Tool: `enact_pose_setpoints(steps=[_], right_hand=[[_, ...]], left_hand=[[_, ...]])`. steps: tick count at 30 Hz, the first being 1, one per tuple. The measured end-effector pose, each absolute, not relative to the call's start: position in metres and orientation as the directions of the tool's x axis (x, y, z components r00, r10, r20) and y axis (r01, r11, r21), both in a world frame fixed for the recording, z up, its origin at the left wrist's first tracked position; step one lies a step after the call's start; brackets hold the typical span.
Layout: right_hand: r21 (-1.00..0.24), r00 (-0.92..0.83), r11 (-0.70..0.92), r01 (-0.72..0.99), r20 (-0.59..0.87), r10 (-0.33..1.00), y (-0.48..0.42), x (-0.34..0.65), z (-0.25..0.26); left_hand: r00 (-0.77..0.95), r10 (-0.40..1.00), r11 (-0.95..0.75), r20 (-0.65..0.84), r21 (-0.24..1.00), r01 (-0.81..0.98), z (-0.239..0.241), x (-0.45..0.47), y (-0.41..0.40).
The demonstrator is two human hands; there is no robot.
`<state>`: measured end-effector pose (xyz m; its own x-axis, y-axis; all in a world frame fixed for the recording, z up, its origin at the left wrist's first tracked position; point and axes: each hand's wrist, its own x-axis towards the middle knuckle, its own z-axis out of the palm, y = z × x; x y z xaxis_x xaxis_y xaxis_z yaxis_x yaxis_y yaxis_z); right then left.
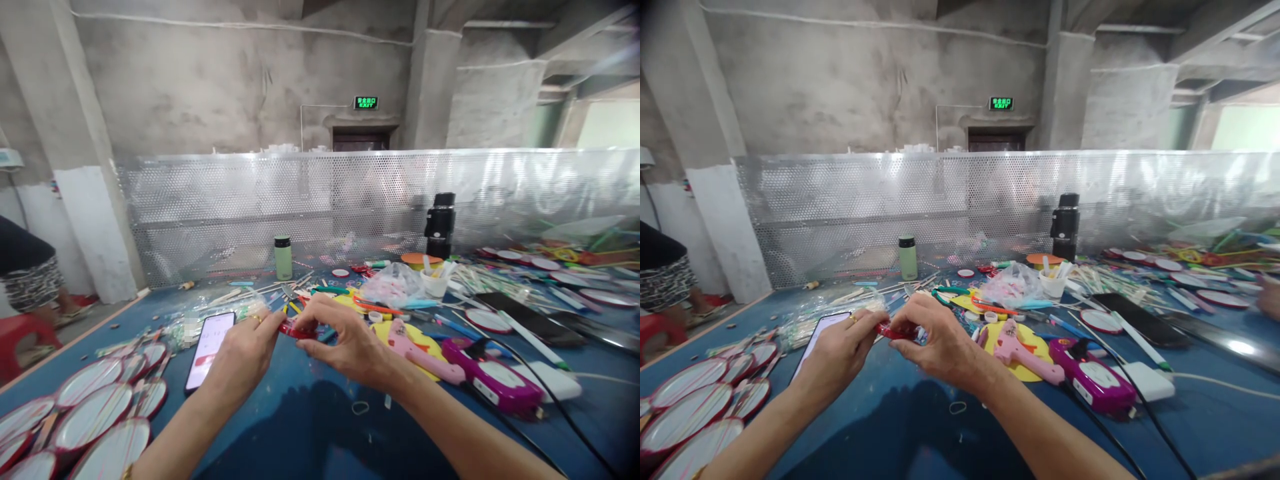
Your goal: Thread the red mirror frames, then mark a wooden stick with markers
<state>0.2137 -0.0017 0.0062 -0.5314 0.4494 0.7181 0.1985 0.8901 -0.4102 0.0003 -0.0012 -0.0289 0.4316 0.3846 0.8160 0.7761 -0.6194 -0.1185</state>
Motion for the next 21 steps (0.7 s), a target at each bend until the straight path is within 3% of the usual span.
enact_pose_setpoints(steps=[4,6,8,10,15,21], right_hand=[[-0.364,-0.546,0.898,0.246,0.714,0.439,0.001,0.218,0.011],[-0.352,-0.521,0.882,0.313,0.713,0.469,0.007,0.226,0.017],[-0.349,-0.412,0.794,0.497,0.71,0.57,0.017,0.239,0.024],[-0.364,-0.32,0.703,0.611,0.698,0.64,0.031,0.254,0.027],[-0.312,-0.276,0.517,0.797,0.573,0.771,0.064,0.28,0.017],[-0.213,-0.343,0.439,0.873,0.371,0.863,0.08,0.281,0.001]], left_hand=[[0.376,0.522,-0.593,0.765,0.009,0.805,-0.026,0.001,-0.003],[0.296,0.663,-0.558,0.688,0.19,0.808,-0.022,0.002,-0.004],[0.188,0.803,-0.488,0.566,0.442,0.753,-0.019,0.003,-0.004],[0.162,0.854,-0.447,0.494,0.54,0.713,-0.019,0.005,-0.003],[0.168,0.941,-0.336,0.295,0.738,0.585,-0.037,0.014,0.004],[0.121,0.979,-0.2,0.162,0.863,0.465,-0.054,0.018,0.009]])
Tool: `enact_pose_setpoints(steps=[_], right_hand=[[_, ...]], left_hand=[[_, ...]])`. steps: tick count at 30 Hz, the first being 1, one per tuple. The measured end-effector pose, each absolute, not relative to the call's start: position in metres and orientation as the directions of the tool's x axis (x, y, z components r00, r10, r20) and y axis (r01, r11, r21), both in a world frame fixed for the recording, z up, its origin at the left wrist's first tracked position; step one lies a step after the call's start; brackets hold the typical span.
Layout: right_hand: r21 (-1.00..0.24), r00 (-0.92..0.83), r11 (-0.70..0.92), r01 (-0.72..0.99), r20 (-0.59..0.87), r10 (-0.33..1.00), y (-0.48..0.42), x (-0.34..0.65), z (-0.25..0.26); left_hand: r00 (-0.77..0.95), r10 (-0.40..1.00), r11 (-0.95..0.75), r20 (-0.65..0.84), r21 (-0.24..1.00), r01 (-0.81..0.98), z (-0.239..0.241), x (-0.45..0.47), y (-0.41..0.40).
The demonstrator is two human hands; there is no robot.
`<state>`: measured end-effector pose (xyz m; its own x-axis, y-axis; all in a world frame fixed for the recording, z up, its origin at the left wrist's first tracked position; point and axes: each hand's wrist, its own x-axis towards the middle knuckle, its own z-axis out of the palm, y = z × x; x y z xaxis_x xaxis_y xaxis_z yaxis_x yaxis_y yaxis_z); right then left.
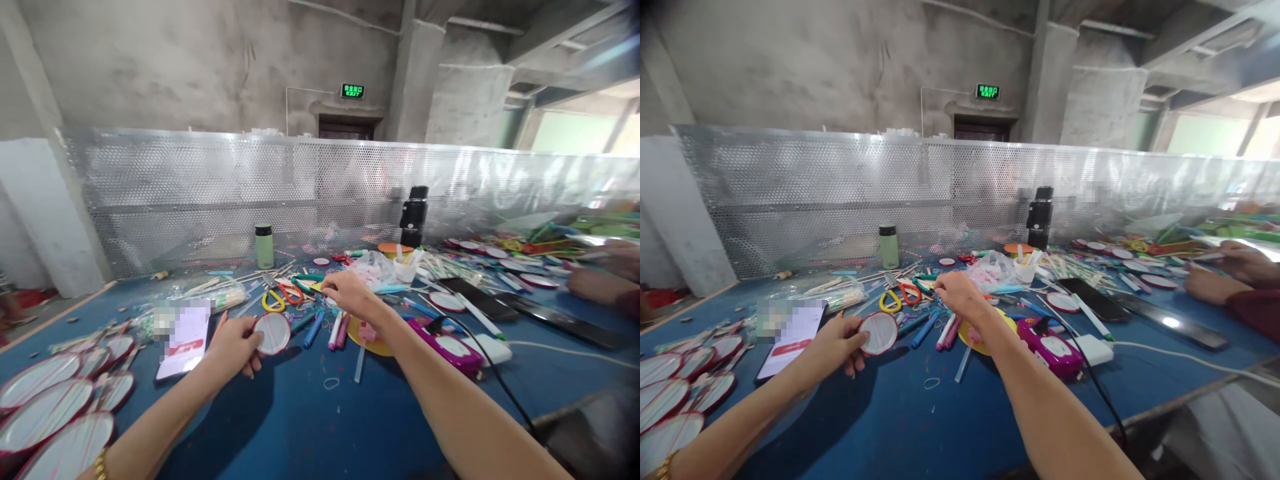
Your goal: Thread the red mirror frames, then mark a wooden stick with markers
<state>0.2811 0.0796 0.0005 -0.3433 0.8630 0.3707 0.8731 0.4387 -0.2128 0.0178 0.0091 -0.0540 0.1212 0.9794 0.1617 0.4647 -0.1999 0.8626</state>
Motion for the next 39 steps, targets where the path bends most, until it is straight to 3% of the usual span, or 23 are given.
enact_pose_setpoints(steps=[12,22,30,39], right_hand=[[-0.14,-0.34,0.382,0.914,0.249,0.907,0.1,0.292,-0.014],[-0.161,-0.579,0.612,0.774,0.21,0.788,0.087,0.281,-0.013],[-0.043,-0.687,0.704,0.709,0.185,0.703,0.078,0.25,-0.03],[0.041,-0.497,0.502,0.864,0.236,0.835,0.086,0.264,-0.013]], left_hand=[[0.081,0.992,-0.116,0.094,0.931,0.345,-0.054,0.021,0.005],[-0.086,0.978,-0.158,0.189,0.947,0.281,-0.034,0.013,0.004],[-0.198,0.946,-0.209,0.259,0.948,0.24,-0.018,0.012,-0.004],[-0.15,0.938,-0.263,0.311,0.926,0.272,-0.026,0.011,0.003]])
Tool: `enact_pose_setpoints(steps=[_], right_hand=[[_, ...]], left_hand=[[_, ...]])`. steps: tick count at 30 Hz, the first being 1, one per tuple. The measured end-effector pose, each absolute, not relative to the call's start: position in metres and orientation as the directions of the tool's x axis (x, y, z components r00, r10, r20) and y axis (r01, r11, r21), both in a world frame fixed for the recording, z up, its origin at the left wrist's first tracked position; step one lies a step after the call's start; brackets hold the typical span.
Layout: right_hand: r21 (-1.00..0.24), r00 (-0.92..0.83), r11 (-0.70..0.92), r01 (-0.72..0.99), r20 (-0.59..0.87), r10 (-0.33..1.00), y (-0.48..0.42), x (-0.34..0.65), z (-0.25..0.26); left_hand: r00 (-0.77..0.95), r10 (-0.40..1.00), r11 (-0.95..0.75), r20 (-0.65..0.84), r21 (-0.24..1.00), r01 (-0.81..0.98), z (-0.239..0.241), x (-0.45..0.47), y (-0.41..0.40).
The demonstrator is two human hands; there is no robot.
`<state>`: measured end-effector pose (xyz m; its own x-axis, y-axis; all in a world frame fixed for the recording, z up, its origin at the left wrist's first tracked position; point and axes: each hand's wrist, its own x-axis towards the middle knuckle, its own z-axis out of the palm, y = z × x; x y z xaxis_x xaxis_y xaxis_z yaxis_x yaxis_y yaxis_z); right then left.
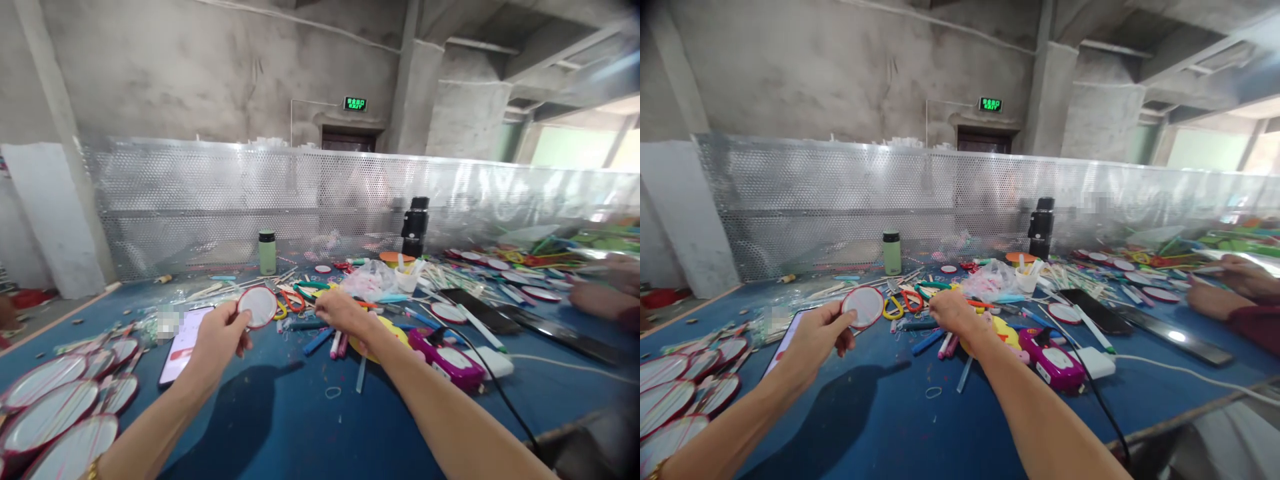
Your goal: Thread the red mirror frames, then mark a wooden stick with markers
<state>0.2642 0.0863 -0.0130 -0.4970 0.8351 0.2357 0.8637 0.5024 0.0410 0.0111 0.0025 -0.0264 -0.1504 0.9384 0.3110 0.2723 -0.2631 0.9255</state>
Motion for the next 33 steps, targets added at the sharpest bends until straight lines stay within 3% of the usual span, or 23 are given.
enact_pose_setpoints(steps=[4,8,16,25,33], right_hand=[[0.071,-0.366,0.362,0.929,0.312,0.877,0.088,0.281,0.023],[0.099,-0.339,0.325,0.94,0.211,0.917,0.1,0.273,0.042],[0.159,-0.322,0.313,0.936,0.032,0.946,0.13,0.23,0.005],[0.217,-0.293,0.273,0.937,0.066,0.954,0.17,0.247,0.03],[0.259,-0.292,0.264,0.929,0.076,0.953,0.15,0.248,0.003]], left_hand=[[-0.125,0.938,-0.278,0.323,0.918,0.283,-0.024,0.011,0.0],[-0.108,0.941,-0.279,0.321,0.915,0.29,-0.02,0.011,-0.004],[-0.086,0.945,-0.271,0.317,0.9,0.342,-0.024,0.009,0.001],[-0.069,0.948,-0.254,0.311,0.868,0.427,-0.029,0.007,0.007],[-0.04,0.952,-0.248,0.304,0.84,0.482,-0.029,0.009,0.003]])
